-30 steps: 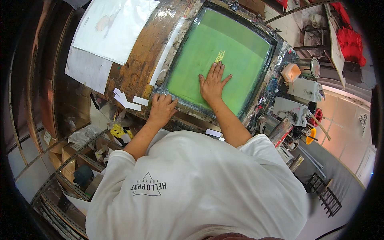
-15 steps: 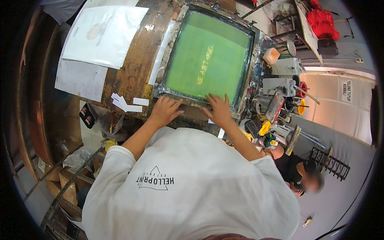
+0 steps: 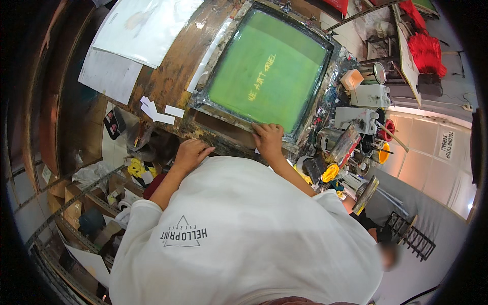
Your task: The person aligns a screen printing frame over a white sheet on a workbench, then uses a squeegee to pull green ink across the screen to transfer a design onto the sheet. The person repeats this process on multiple sheets, lifting the frame and moving each printed sheet aside.
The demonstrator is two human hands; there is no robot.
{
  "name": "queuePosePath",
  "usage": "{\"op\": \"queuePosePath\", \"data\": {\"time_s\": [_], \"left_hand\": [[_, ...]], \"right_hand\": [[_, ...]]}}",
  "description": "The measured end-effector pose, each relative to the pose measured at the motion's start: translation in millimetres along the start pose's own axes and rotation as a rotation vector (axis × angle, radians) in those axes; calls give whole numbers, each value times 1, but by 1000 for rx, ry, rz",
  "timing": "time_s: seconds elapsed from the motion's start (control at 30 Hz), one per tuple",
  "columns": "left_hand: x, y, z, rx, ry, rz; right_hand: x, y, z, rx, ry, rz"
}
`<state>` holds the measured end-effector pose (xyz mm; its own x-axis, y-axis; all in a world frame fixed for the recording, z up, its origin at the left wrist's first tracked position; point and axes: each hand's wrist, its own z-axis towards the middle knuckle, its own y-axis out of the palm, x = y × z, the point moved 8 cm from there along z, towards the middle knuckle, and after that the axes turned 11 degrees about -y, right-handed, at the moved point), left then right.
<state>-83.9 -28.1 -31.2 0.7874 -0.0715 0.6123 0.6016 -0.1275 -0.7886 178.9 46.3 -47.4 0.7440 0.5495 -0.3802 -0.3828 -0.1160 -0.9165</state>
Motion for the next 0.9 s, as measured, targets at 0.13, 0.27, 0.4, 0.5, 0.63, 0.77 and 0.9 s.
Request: {"op": "queuePosePath", "data": {"time_s": [0.13, 0.27, 0.4, 0.5, 0.63, 0.77, 0.9], "left_hand": [[-9, 13, -28, 6, -226, 7], [-15, 12, -50, 50, -490, -91], [-22, 10, -71, 53, -643, -109], [-32, 13, -85, 40, -671, -24], [-51, 20, -112, 123, -832, -117], [-73, 34, -136, 129, -908, -99], [-69, 35, -138, 100, -874, -49]], "right_hand": [[2, 4, -3, 19, -24, 22], [5, 3, -4, 17, -26, 33], [6, 4, -6, 57, -38, 58], [6, 6, -8, 53, -37, 56], [5, 6, -8, 43, -45, 30], [3, 8, -6, -16, -17, 14], [4, 8, -5, -17, -12, 26]]}}
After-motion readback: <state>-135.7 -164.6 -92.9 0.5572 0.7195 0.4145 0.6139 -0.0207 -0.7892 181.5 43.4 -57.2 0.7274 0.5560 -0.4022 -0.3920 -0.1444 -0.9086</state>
